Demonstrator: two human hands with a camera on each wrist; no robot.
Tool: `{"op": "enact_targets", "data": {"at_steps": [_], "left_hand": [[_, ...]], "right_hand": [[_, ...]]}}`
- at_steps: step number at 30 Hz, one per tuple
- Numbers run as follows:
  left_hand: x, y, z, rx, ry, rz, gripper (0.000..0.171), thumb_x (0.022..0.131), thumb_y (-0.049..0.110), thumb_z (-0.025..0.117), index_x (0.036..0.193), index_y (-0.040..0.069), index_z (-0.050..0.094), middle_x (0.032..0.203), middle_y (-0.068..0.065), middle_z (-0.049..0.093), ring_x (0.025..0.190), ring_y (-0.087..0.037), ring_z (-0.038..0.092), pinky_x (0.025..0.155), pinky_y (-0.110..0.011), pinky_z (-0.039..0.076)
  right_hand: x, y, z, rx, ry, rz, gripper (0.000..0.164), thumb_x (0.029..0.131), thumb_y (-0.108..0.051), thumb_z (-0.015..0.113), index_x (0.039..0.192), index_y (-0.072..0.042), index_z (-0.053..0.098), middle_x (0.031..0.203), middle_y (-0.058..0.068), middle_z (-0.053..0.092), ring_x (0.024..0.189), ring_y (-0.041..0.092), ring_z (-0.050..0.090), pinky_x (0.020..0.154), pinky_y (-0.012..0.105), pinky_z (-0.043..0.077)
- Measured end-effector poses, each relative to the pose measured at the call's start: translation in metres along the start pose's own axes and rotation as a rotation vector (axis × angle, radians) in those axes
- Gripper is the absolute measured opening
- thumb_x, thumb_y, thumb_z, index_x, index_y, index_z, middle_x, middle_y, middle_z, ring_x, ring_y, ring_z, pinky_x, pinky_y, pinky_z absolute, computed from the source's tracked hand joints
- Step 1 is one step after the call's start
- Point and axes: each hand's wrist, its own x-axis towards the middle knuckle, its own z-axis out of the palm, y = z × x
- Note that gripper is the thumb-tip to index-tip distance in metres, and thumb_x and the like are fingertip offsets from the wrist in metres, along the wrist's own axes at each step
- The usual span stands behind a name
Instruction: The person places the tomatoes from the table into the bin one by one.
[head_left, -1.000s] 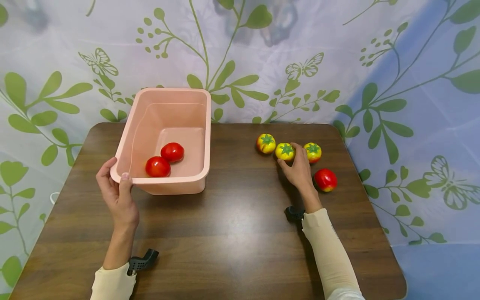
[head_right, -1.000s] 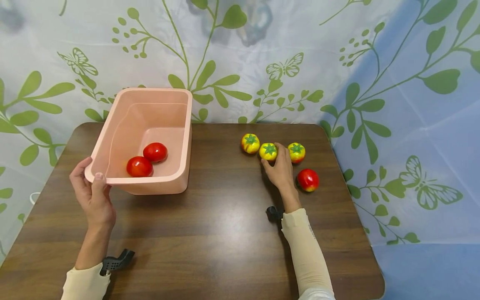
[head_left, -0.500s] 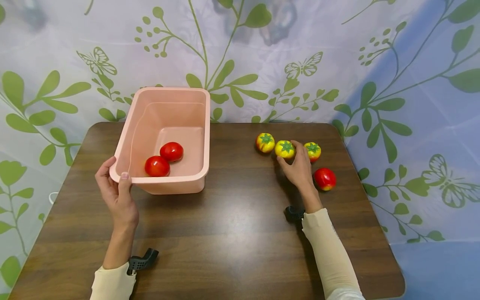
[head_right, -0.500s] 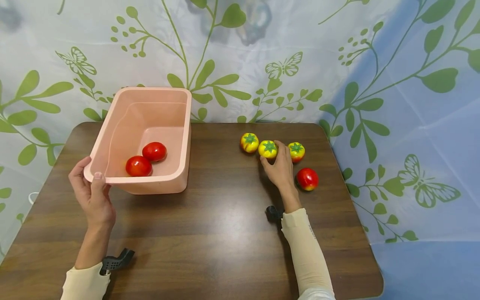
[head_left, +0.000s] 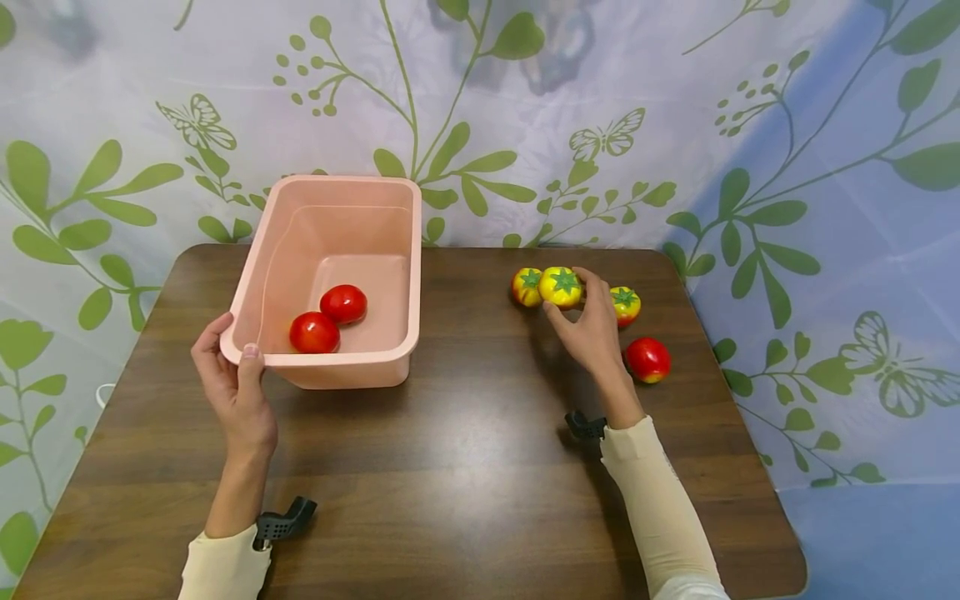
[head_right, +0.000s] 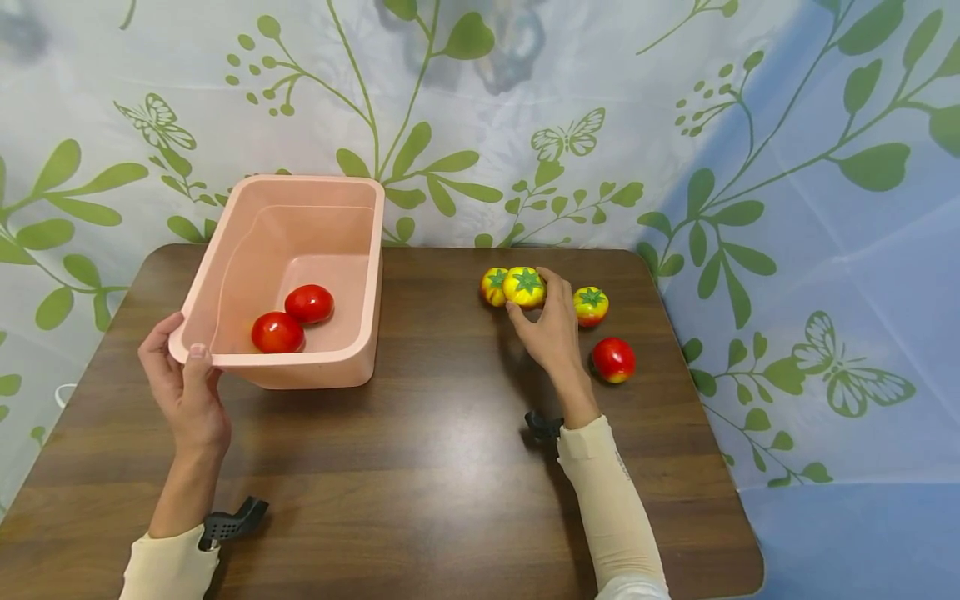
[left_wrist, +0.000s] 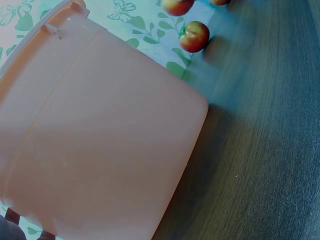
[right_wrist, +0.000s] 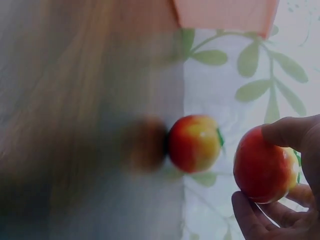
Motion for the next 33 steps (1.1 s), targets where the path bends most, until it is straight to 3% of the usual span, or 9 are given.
{"op": "enact_targets", "data": {"at_steps": [11,19,33], "left_hand": [[-0.001,0.002,0.002,-0.008,0.012,0.008,0.051,0.101,0.004,0.055,0.152,0.005,0.049,0.154,-0.016,0.046,0.147,-0.037,0.044,0.115,-0.028,0.053],[-0.001,0.000,0.002,-0.033,0.017,0.009,0.051,0.101,0.003,0.053,0.151,0.001,0.047,0.153,-0.016,0.045,0.146,-0.036,0.044,0.114,-0.025,0.053],[-0.002,-0.001,0.002,-0.044,0.022,0.010,0.051,0.101,0.002,0.053,0.151,0.000,0.047,0.153,-0.015,0.045,0.146,-0.035,0.044,0.115,-0.024,0.052]], "right_hand": [[0.001,-0.046,0.011,0.103,-0.078,-0.047,0.076,0.094,-0.035,0.081,0.157,-0.012,0.046,0.149,0.016,0.053,0.130,0.031,0.059,0.110,0.053,0.056],[-0.002,-0.079,0.019,0.164,-0.108,-0.105,0.075,0.092,-0.035,0.083,0.156,-0.020,0.046,0.148,0.011,0.054,0.124,0.027,0.061,0.103,0.052,0.061],[-0.009,-0.127,0.037,0.287,-0.147,-0.271,0.074,0.093,-0.031,0.084,0.156,-0.012,0.049,0.142,0.012,0.055,0.122,0.024,0.061,0.101,0.043,0.060]]}}
